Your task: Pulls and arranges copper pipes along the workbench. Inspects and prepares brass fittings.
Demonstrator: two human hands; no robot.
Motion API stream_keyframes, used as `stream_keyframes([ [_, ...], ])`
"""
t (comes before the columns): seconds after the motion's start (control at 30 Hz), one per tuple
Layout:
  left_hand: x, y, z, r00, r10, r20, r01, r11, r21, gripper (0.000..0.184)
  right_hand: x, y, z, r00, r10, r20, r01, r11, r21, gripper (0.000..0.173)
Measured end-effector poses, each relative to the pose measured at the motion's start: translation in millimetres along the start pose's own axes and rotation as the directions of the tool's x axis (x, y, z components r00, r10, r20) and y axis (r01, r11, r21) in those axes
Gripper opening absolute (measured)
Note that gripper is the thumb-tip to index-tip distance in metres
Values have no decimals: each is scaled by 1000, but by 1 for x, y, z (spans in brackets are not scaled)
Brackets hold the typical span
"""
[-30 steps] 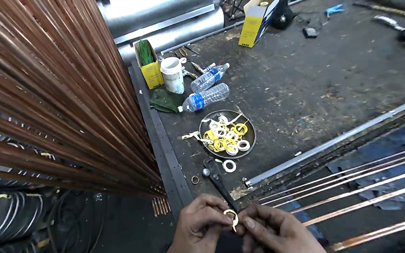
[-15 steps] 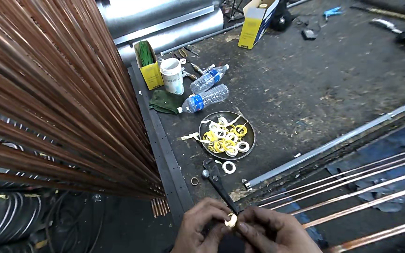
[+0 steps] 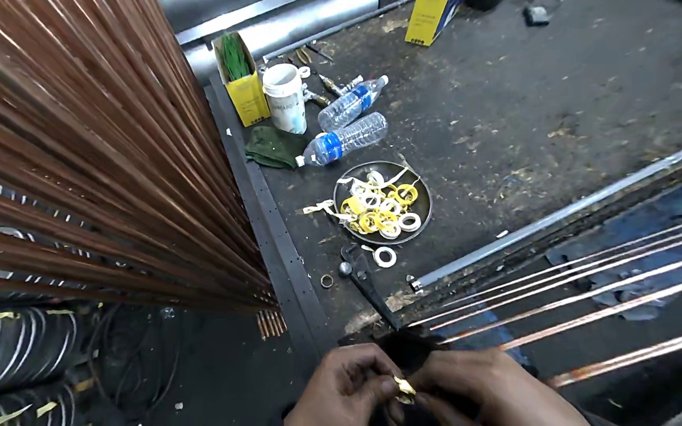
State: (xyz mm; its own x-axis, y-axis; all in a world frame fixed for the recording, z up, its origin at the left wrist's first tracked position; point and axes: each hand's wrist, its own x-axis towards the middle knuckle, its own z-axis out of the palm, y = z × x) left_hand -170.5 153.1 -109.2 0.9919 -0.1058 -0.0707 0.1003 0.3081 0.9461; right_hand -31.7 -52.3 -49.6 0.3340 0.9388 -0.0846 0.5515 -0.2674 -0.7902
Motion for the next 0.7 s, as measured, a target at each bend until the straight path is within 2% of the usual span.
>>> stream_keyframes([
  [0.2, 0, -1, 0, 999, -18, 50, 16, 999, 30, 13, -3, 2, -1, 998, -18, 63, 17, 999, 28, 15],
  [0.47, -2, -3, 0, 997, -55, 55, 49, 995, 90, 11, -10, -2, 20, 997, 77, -24, -77, 996, 34, 10],
  [0.6, -2, -1, 0, 996, -68, 64, 63, 994, 86, 12, -16, 5, 27, 991, 123, -55, -113, 981, 158, 6],
  [0.7, 1, -1, 1, 997, -37, 63, 31, 996, 88, 12, -20, 6, 16, 989, 147, -9, -142, 964, 224, 11],
])
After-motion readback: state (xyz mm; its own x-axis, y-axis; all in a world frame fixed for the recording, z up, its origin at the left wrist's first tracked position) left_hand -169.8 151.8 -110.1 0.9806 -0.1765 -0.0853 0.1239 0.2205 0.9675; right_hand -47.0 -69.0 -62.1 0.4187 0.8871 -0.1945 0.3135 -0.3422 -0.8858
